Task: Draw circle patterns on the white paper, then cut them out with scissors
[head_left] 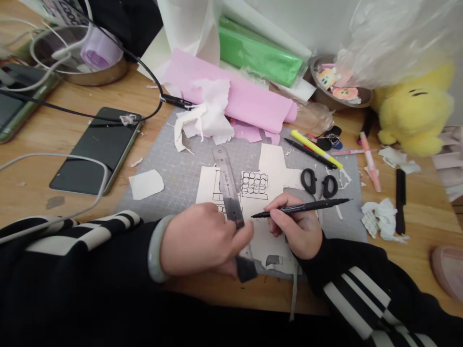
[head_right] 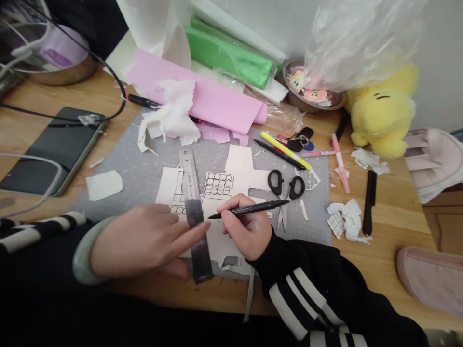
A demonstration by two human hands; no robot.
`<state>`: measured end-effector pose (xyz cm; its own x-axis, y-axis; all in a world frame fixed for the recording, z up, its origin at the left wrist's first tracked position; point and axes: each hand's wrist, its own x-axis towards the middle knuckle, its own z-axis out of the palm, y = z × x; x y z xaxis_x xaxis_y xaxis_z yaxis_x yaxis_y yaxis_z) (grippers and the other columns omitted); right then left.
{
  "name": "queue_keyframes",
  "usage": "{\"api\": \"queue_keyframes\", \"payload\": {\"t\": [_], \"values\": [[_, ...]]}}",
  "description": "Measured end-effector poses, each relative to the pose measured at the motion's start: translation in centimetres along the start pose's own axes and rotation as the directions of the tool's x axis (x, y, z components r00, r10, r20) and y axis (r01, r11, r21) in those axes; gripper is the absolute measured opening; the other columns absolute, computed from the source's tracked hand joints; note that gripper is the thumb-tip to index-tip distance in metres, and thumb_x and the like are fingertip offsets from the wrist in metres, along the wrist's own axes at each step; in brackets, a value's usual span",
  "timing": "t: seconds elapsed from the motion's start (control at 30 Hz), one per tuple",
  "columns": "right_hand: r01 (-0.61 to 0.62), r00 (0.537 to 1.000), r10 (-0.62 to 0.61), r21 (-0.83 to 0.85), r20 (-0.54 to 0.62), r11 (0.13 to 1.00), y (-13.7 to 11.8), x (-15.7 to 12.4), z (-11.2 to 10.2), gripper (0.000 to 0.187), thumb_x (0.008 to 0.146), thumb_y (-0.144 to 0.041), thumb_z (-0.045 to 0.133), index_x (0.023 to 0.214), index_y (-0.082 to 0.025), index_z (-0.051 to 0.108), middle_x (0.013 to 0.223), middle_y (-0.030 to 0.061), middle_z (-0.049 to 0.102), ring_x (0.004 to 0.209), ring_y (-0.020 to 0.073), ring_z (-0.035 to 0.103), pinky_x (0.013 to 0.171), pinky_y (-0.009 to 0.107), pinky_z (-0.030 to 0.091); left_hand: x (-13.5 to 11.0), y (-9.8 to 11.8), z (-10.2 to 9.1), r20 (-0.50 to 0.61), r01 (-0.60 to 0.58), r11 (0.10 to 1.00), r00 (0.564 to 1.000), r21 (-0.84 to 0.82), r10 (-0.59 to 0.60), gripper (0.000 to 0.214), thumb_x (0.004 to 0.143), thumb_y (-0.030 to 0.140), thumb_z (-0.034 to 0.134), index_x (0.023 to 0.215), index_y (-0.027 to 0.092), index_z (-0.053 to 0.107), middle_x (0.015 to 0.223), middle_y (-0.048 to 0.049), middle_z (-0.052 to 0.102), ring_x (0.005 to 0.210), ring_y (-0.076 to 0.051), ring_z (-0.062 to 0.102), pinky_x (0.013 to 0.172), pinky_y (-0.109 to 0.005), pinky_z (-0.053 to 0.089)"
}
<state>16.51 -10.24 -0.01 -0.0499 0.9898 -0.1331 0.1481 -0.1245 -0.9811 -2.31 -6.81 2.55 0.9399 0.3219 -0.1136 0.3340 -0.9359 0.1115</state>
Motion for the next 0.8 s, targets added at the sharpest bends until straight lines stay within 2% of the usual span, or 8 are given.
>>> {"api": "queue_keyframes", "payload": {"t": [0.07,0.13,0.27,0.4,0.53,0.63,0.73,0.8], "values": [[-0.030,1.000,0.029,0.028,0.009,0.999,-0.1,0.2,0.0,0.013,0.078,-0.029,0.053,0.073,-0.017,0.055,0.048,-0.0034,0.052,0.041,0.0072,0.048,0.037,0.018,0.039,0.0,-0.3,0.5,-0.001,-0.135,0.991,0.991,-0.027,0.135,0.055,0.069,0.049,0.067,0.111,0.016,0.054,0.061,-0.0014,0.063,0.048,-0.019,0.057,0.045,-0.030,0.036],[-0.059,0.998,0.057,0.067,0.030,0.996,-0.2,0.4,0.0,0.015,0.077,-0.031,0.054,0.073,-0.017,0.055,0.048,-0.0036,0.052,0.041,0.0072,0.048,0.037,0.017,0.039,0.0,-0.3,1.1,-0.004,-0.166,0.985,0.986,-0.055,0.166,0.062,0.070,0.049,0.064,0.120,0.015,0.048,0.061,-0.0006,0.064,0.045,-0.018,0.056,0.043,-0.030,0.037],[-0.113,0.993,0.108,0.127,0.047,0.985,-0.3,0.9,-0.1,0.019,0.076,-0.035,0.055,0.073,-0.016,0.053,0.047,-0.0042,0.051,0.039,0.0062,0.046,0.035,0.016,0.037,0.2,0.3,1.7,-0.103,-0.227,0.974,0.969,-0.020,0.224,0.030,0.084,0.034,0.050,0.101,0.010,0.057,0.058,-0.0020,0.063,0.044,-0.018,0.056,0.040,-0.031,0.038],[-0.116,0.991,0.109,0.100,0.073,0.988,-0.2,1.0,-0.2,0.022,0.079,-0.038,0.053,0.075,-0.017,0.052,0.049,-0.0042,0.052,0.038,0.0061,0.045,0.035,0.017,0.036,0.4,0.7,1.9,-0.194,-0.270,0.963,0.943,0.021,0.269,0.030,0.086,0.036,0.044,0.089,0.010,0.059,0.053,-0.0026,0.060,0.041,-0.015,0.053,0.040,-0.028,0.038],[0.048,0.992,-0.038,-0.079,0.120,0.996,0.4,0.4,0.0,0.017,0.087,-0.032,0.045,0.088,-0.018,0.053,0.061,-0.0018,0.057,0.046,0.0065,0.049,0.043,0.018,0.040,0.6,1.0,2.1,-0.333,-0.320,0.943,0.883,0.090,0.332,0.033,0.089,0.033,0.040,0.078,0.010,0.061,0.051,-0.0023,0.057,0.041,-0.014,0.050,0.039,-0.029,0.036],[0.164,0.976,-0.124,-0.232,0.179,0.959,0.7,0.0,0.0,0.015,0.089,-0.028,0.041,0.094,-0.019,0.052,0.070,-0.0004,0.060,0.054,0.0072,0.052,0.051,0.020,0.043,0.3,1.7,1.9,-0.428,-0.308,0.937,0.834,0.163,0.348,0.030,0.088,0.028,0.044,0.076,0.010,0.064,0.051,-0.0018,0.054,0.042,-0.013,0.047,0.039,-0.029,0.033],[0.161,0.976,-0.119,-0.235,0.183,0.959,0.7,-0.1,0.0,0.015,0.090,-0.029,0.040,0.095,-0.020,0.051,0.071,-0.0011,0.060,0.053,0.0069,0.053,0.052,0.020,0.043,-0.5,3.1,1.5,-0.495,-0.312,0.928,0.785,0.203,0.372,0.025,0.085,0.024,0.048,0.082,0.009,0.068,0.052,-0.0028,0.054,0.045,-0.014,0.047,0.038,-0.029,0.029],[0.122,0.982,-0.086,-0.216,0.169,0.969,0.6,-0.1,0.0,0.015,0.091,-0.030,0.039,0.094,-0.020,0.050,0.070,-0.0017,0.060,0.051,0.0066,0.053,0.052,0.020,0.043,-1.2,4.2,1.4,-0.521,-0.335,0.913,0.749,0.233,0.409,0.017,0.079,0.015,0.052,0.081,0.014,0.069,0.051,-0.0005,0.051,0.043,-0.013,0.043,0.034,-0.028,0.024]]}}
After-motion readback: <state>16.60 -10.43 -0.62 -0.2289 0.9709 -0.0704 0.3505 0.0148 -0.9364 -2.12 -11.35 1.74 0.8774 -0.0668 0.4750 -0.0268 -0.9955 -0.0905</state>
